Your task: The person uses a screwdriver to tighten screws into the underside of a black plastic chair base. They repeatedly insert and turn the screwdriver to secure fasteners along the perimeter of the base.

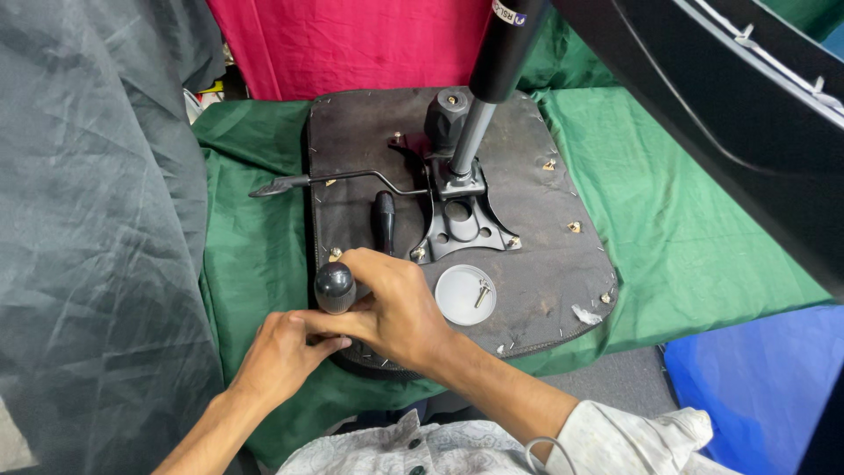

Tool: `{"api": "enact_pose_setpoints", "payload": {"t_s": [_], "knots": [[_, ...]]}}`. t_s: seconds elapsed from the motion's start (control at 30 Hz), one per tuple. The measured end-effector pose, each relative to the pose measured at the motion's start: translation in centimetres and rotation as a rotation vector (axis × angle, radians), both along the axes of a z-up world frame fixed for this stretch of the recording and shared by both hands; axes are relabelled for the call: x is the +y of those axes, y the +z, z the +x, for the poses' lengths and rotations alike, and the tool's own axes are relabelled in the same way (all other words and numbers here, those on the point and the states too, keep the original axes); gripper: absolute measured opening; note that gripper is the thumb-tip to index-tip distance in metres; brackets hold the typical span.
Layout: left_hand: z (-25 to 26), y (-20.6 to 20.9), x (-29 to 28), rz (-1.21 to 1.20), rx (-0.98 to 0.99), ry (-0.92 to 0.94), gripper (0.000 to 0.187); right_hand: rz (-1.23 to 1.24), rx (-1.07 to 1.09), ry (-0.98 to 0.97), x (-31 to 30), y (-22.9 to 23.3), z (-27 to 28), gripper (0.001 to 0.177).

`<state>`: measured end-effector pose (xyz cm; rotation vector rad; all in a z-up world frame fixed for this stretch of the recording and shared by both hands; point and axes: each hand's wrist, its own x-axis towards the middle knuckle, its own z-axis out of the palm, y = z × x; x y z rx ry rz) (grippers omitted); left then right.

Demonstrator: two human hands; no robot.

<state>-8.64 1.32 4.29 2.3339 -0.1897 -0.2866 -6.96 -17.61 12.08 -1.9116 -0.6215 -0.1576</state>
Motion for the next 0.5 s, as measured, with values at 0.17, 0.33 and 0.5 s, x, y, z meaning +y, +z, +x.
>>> {"api": "enact_pose_setpoints", "payload": {"t_s": [0.17,0.33,0.5], "knots": [[0.4,0.3,-0.3,-0.038,0.119,0.044,0.027,0.044,0.053,0.033,-0.1,0.1,0.3,0.039],[0.7,0.6,-0.1,-0.019,0.177,0.004,0.024,-0.032,-0.064,0.026,-0.1,-0.1,0.6,0.036],[1.2,0.2,0.7,-0.03,0.175,-0.056,0.028,-0.033,0.043,0.049,0.1,-0.1,0.2,0.029]]}}
